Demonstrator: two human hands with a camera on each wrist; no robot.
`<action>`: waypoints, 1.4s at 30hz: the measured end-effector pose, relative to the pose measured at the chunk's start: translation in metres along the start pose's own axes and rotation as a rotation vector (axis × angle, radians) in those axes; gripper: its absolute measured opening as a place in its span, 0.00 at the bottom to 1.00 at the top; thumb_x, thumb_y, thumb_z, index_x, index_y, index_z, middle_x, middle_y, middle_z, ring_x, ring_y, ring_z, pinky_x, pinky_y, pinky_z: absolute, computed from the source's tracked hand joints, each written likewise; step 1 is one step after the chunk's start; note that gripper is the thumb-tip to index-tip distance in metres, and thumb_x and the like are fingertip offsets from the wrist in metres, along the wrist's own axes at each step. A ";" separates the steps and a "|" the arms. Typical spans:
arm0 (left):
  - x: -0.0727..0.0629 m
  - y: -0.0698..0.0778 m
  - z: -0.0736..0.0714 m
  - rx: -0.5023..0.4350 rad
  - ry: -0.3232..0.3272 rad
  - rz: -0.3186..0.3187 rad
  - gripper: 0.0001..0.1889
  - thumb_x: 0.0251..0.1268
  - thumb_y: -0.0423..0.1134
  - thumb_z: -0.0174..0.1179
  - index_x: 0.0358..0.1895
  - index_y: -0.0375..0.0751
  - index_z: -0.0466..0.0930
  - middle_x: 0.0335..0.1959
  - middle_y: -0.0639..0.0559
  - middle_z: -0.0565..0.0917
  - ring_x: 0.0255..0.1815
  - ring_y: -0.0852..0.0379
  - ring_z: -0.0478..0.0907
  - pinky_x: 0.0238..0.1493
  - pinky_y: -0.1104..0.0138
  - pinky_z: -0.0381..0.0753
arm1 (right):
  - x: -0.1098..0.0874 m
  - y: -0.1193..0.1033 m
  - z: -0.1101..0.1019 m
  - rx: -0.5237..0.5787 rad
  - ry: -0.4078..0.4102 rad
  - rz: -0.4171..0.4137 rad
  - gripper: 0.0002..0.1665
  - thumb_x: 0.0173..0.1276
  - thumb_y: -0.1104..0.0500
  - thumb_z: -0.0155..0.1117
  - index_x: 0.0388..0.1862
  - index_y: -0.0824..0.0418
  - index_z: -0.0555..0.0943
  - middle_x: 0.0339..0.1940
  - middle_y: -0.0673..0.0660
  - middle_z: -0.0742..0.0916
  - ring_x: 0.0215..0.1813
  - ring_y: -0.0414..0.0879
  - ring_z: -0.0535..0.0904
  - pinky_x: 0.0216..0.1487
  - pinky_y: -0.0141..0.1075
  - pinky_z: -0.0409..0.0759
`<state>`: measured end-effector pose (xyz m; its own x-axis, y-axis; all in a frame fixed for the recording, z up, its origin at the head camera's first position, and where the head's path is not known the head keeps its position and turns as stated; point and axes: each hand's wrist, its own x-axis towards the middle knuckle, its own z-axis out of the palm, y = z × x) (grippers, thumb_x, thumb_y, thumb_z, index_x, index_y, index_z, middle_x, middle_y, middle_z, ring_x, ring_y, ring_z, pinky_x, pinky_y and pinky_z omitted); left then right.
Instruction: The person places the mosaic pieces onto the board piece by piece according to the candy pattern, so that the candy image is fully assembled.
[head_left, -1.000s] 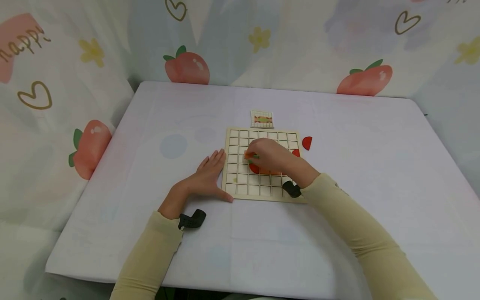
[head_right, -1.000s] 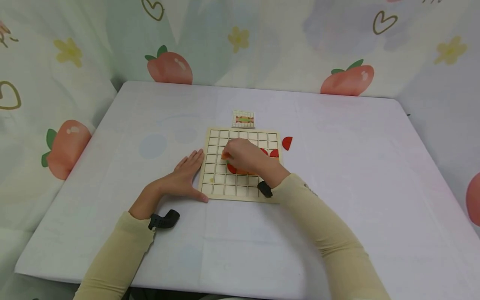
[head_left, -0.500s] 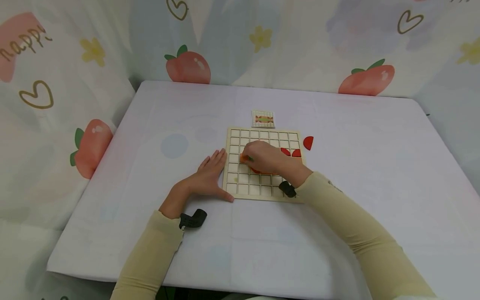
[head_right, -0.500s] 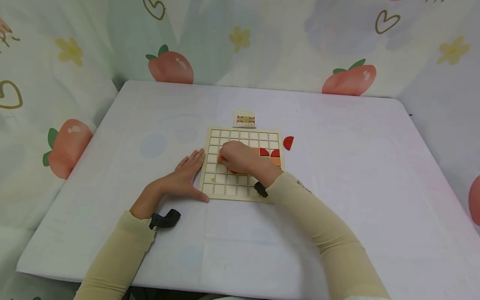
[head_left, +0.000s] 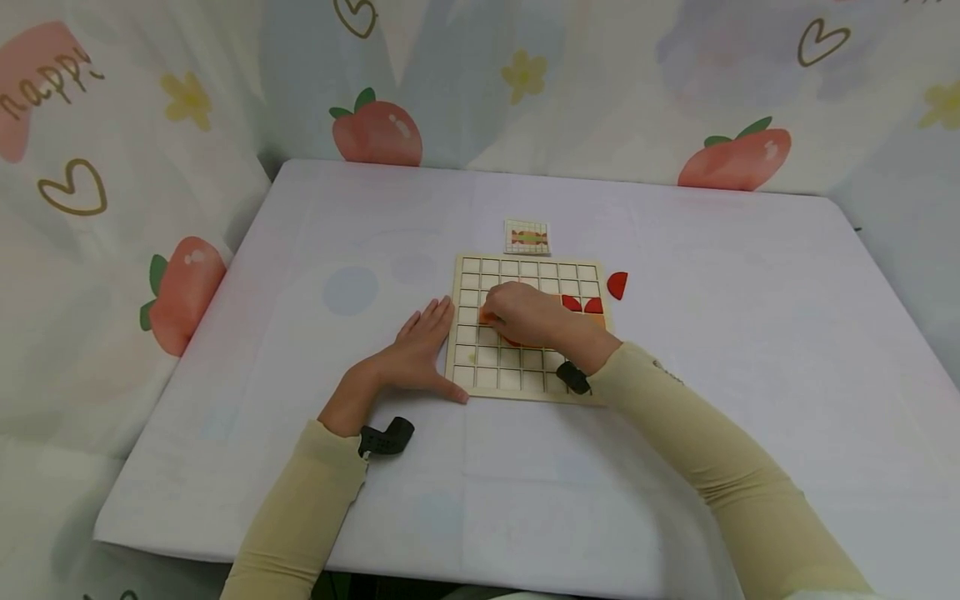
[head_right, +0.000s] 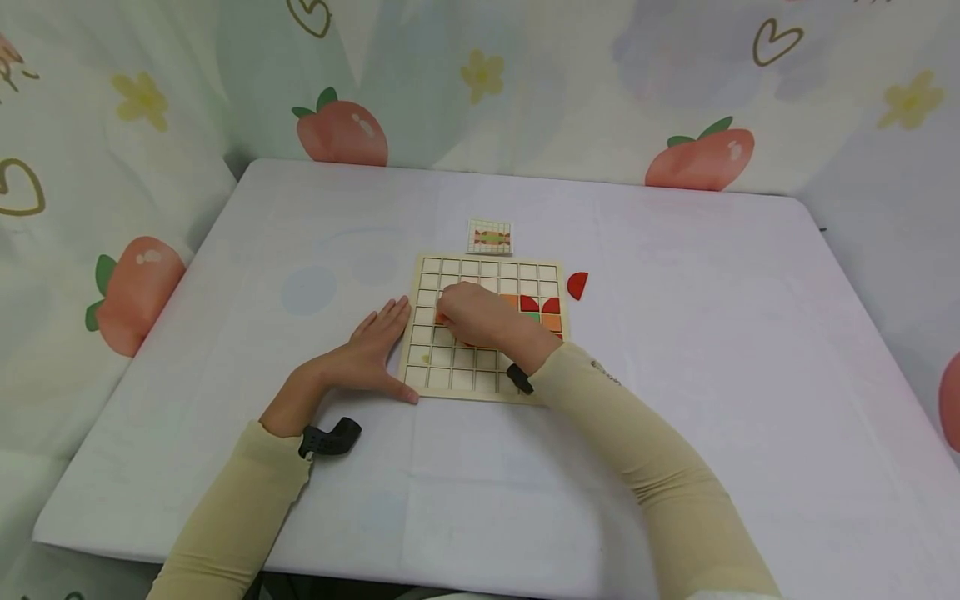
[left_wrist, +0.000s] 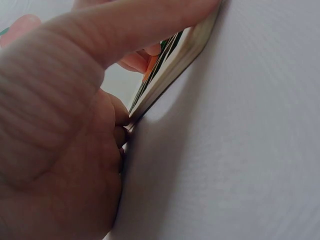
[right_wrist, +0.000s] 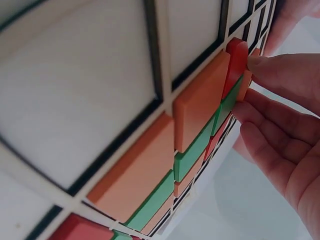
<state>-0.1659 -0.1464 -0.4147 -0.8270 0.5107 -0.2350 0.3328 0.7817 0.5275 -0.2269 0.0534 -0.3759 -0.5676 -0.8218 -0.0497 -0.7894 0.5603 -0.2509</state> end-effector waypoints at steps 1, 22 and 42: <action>0.000 0.000 0.000 0.002 0.000 0.000 0.68 0.38 0.66 0.67 0.71 0.36 0.27 0.73 0.46 0.30 0.71 0.55 0.22 0.66 0.59 0.27 | 0.000 0.000 0.000 -0.003 -0.003 -0.001 0.05 0.63 0.67 0.60 0.29 0.64 0.82 0.27 0.53 0.81 0.34 0.47 0.77 0.41 0.38 0.75; -0.001 0.002 0.000 0.003 0.002 -0.005 0.68 0.39 0.65 0.67 0.71 0.35 0.28 0.73 0.46 0.31 0.71 0.54 0.23 0.67 0.58 0.27 | -0.002 -0.002 -0.003 -0.002 0.001 0.010 0.04 0.61 0.68 0.62 0.32 0.64 0.84 0.29 0.54 0.80 0.35 0.47 0.75 0.40 0.37 0.74; 0.001 0.003 0.002 0.004 -0.007 -0.032 0.69 0.37 0.66 0.68 0.72 0.36 0.28 0.73 0.46 0.31 0.71 0.55 0.22 0.67 0.57 0.28 | -0.038 0.029 -0.027 0.108 0.038 0.204 0.14 0.63 0.67 0.59 0.48 0.70 0.80 0.47 0.63 0.81 0.52 0.55 0.74 0.51 0.45 0.73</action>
<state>-0.1647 -0.1425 -0.4146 -0.8343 0.4876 -0.2571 0.3079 0.7991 0.5164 -0.2351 0.1034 -0.3549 -0.7229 -0.6869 -0.0744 -0.6286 0.6986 -0.3417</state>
